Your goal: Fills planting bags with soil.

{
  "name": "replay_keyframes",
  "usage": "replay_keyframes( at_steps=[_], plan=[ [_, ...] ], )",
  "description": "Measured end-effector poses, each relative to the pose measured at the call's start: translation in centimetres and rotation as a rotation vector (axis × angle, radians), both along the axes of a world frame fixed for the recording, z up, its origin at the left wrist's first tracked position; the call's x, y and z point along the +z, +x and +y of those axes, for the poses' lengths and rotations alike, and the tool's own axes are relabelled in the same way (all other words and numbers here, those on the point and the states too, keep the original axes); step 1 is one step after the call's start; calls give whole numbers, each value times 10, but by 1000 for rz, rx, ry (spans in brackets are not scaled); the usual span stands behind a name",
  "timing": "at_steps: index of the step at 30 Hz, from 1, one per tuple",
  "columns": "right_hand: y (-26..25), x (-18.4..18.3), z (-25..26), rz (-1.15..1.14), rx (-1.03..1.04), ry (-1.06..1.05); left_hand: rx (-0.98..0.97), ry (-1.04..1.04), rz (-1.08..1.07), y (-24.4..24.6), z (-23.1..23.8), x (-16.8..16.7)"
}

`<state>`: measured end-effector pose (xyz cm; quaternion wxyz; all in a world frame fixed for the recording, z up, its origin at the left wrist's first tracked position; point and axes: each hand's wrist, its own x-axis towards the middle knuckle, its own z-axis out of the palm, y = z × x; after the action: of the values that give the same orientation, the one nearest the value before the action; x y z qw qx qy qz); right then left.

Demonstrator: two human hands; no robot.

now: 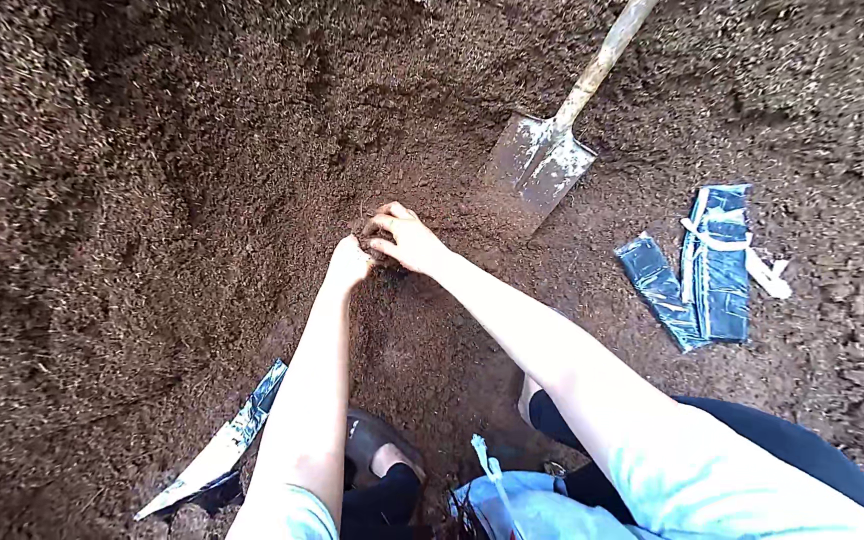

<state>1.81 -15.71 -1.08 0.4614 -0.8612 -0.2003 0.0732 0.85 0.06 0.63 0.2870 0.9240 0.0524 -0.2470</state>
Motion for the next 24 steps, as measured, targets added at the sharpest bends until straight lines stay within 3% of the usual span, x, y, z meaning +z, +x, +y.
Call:
replay_keyframes(
  at_steps=[2,4,7,9,12,14,16,18,20,24],
  plan=[
    [6,-6,5,56,-39,-169,68,-43,26,3,-1,-6],
    [9,-12,6,76,-26,-199,97,-86,21,5,0,-12],
    [8,-14,-2,116,41,3,43,-50,-2,8,4,-21],
    [10,-14,-15,258,-46,172,-22,-36,-6,8,10,-28],
    [-6,-37,-54,665,-385,543,-81,-41,-71,7,14,-27],
    [-47,-81,-86,1108,-441,404,-72,-49,-102,5,13,-23],
    [-106,-142,-104,1536,-281,178,-101,-32,-96,6,14,-25],
    [-155,-185,-96,1779,-188,162,-128,0,-90,7,19,-28],
    [-175,-198,-68,1858,-273,438,-91,-36,-129,9,30,-23],
    [-159,-186,-9,1743,-934,1107,-25,-110,-161,7,51,-17]
  ],
)
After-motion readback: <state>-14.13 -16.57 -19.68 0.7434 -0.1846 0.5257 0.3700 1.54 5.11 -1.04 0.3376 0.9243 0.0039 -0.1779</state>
